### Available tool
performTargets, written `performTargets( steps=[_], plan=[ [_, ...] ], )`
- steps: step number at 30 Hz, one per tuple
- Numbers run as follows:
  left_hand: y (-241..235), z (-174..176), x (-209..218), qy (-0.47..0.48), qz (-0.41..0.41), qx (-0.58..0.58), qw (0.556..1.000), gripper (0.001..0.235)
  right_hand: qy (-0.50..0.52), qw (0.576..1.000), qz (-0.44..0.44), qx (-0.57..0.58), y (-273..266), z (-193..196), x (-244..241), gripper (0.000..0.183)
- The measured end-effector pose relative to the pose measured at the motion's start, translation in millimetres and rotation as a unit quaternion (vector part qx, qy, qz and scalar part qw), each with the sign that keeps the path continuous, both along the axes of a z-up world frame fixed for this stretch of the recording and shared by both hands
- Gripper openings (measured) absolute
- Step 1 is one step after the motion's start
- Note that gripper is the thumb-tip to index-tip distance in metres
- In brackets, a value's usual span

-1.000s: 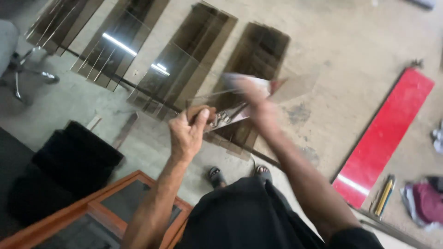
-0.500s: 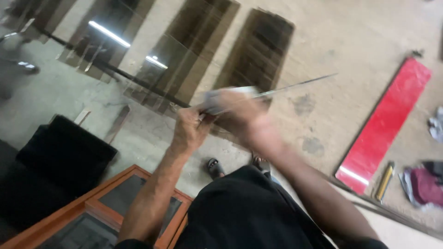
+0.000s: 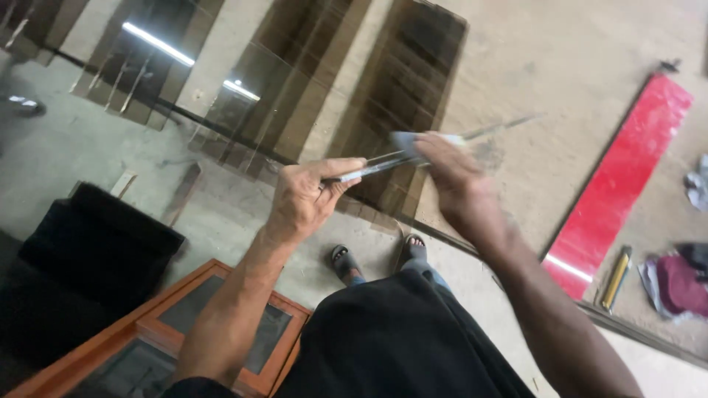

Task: Sanding the edges of glass panels using a sanding block

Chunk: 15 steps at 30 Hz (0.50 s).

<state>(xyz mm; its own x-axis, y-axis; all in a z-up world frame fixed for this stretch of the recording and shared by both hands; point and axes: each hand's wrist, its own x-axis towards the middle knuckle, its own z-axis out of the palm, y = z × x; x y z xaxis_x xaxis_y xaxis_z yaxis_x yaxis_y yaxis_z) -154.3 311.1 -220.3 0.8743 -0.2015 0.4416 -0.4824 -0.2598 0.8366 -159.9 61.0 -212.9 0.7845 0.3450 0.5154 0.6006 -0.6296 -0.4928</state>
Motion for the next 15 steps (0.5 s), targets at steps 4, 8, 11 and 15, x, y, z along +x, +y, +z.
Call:
performTargets(
  steps=[4, 8, 11, 15],
  plan=[
    [-6, 14, 7, -0.027, -0.032, 0.038, 0.998, 0.005, 0.152, 0.962, 0.092, 0.209, 16, 24, -16, 0.042],
    [-12, 15, 13, -0.072, -0.027, 0.095, 0.993, 0.011, 0.045, 0.993, 0.045, 0.101, -101, -100, 34, 0.037],
    [-20, 36, 13, -0.056, -0.036, 0.075, 0.995, 0.009, 0.137, 0.986, -0.049, 0.085, -168, -145, 53, 0.041],
    [-39, 61, 20, -0.05, -0.034, 0.118, 0.991, 0.01, 0.0, 0.982, 0.077, 0.173, -102, -72, 29, 0.035]
  ],
)
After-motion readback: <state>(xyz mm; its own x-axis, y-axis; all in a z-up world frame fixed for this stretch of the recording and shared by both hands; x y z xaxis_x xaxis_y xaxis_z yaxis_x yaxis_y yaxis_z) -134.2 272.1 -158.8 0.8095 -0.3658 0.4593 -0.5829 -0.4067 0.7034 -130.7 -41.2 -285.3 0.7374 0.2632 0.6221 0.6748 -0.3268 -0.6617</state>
